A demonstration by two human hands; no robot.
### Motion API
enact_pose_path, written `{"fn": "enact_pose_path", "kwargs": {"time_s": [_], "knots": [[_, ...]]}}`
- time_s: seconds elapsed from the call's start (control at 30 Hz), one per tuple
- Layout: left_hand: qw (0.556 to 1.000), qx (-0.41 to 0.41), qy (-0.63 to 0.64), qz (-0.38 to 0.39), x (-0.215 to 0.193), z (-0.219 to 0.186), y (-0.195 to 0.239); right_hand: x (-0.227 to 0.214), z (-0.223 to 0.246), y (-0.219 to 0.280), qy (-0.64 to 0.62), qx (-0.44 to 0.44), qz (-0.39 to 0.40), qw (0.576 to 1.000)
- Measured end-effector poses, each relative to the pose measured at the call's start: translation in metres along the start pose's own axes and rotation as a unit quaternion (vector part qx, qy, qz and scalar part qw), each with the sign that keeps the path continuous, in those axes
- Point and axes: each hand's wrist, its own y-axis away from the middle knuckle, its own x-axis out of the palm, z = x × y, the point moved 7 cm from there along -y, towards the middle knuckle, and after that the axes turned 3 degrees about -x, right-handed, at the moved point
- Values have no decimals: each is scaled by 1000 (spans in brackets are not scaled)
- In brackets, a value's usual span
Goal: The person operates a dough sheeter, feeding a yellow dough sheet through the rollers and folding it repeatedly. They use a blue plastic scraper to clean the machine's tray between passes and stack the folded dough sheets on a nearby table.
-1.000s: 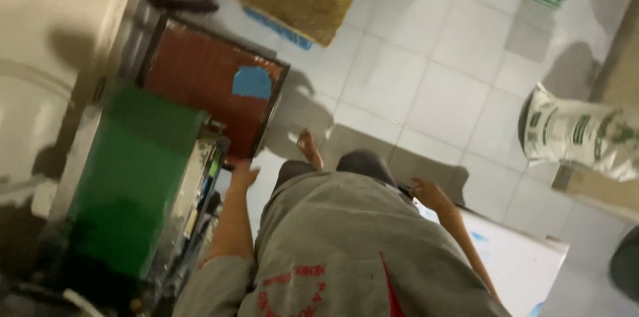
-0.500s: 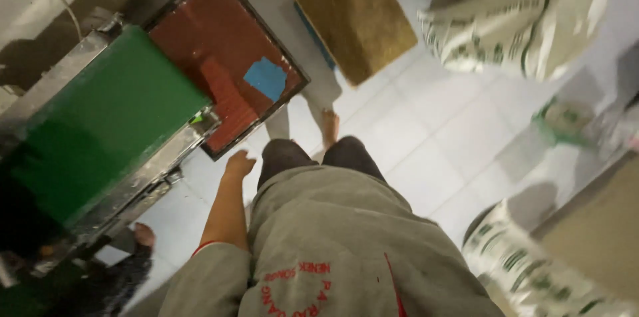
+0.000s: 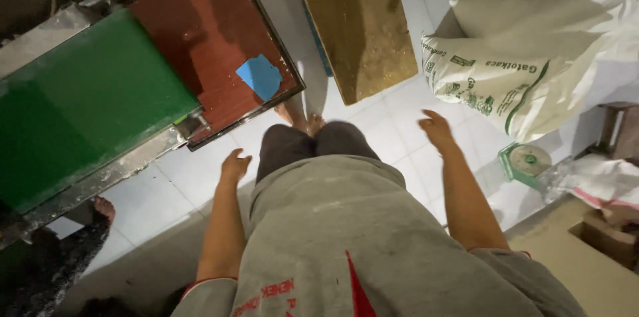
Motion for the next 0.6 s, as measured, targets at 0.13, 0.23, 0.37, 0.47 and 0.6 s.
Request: {"fn": "enact_pose_path", "kwargs": {"time_s": [0.13,0.23,0.37,0.47,0.6], "knots": [[999,-24,17,-25,-35,19,-6,47,107,20,107,-39,114,987],[996,-58,27,-63,-54,41,-12,67,143,21,137,-61,159,976],[992,-76,63,-77,-57,41,-14,73,109,-22,217,-62,205,952],[987,-95,102,-80,-45,30,-20,51,82,-72,213,-19,216,953],[971,-122,189,-77,-27,-12,-18,25,46,-198,151,75,233,958]]}}
